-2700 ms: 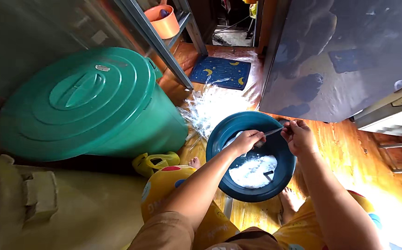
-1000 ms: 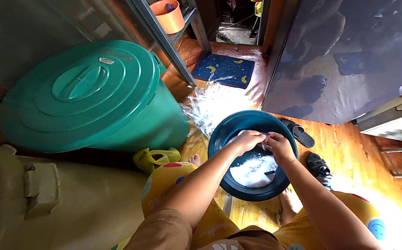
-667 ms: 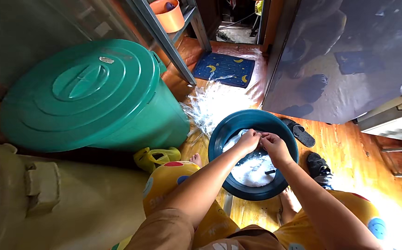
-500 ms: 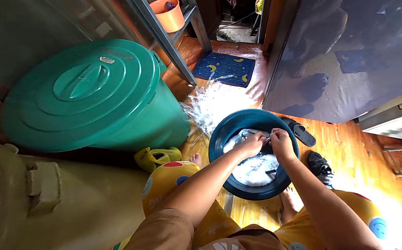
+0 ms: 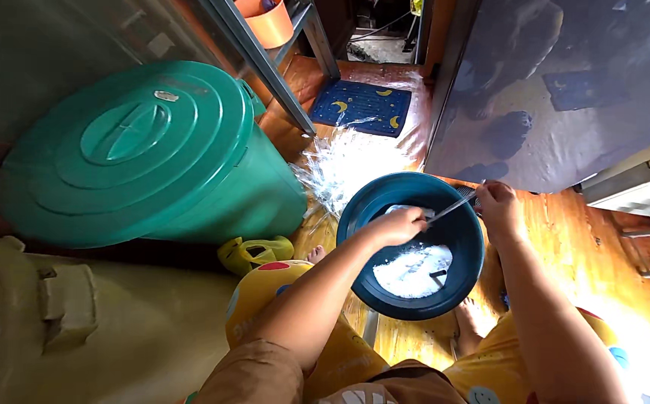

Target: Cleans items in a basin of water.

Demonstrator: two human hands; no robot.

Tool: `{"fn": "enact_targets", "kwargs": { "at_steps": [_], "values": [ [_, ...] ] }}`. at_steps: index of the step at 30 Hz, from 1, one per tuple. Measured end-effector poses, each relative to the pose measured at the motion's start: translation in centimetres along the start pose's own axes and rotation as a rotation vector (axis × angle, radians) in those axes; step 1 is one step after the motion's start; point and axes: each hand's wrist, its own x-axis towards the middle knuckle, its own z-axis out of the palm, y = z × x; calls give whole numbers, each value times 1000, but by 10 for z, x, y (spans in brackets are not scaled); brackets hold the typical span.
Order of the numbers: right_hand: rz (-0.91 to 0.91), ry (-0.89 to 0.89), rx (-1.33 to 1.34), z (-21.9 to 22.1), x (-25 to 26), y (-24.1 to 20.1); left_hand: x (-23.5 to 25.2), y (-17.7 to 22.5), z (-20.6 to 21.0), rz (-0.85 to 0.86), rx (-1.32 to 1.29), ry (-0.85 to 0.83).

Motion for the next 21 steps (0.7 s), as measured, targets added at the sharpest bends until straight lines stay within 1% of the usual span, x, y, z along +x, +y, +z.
{"fn": "enact_targets", "kwargs": {
  "at_steps": [1,2,3,5,6,8,9,10,11,14,16,18,21],
  "values": [
    [-5,-84,-76,-3,-4,-4,-2,-3,-12,-49,27,57],
    [-27,-161,-153,-5,-8,-6,-2,-9,-25,-96,16,158],
    [-58,-227,-221,-7,-12,-6,-2,-16,-37,-127,-36,313],
    [-118,-340,-330,-7,-23,-8,-5,-29,-58,-136,-172,694],
    [-136,-395,-383,-5,-29,-8,-6,-35,-67,-119,-228,824],
    [-130,-524,-527,1,-42,-7,-3,-47,-75,-103,-312,984],
    [-122,-607,-626,5,-49,-6,-1,-49,-74,-110,-318,1003],
    [-113,-699,-738,10,-57,-6,3,-49,-68,-119,-292,982],
    [-111,-792,-840,14,-66,-6,7,-47,-60,-123,-233,925],
    [-100,-999,-1059,27,-90,-9,30,-48,-20,-98,38,606],
    [-65,-1074,-1116,32,-99,-14,47,-51,11,-104,176,421],
    [-59,-1124,-1127,32,-103,-17,62,-53,34,-156,192,281],
    [-53,-1137,-1140,27,-100,-19,80,-58,51,-227,198,176]
  ]
}}
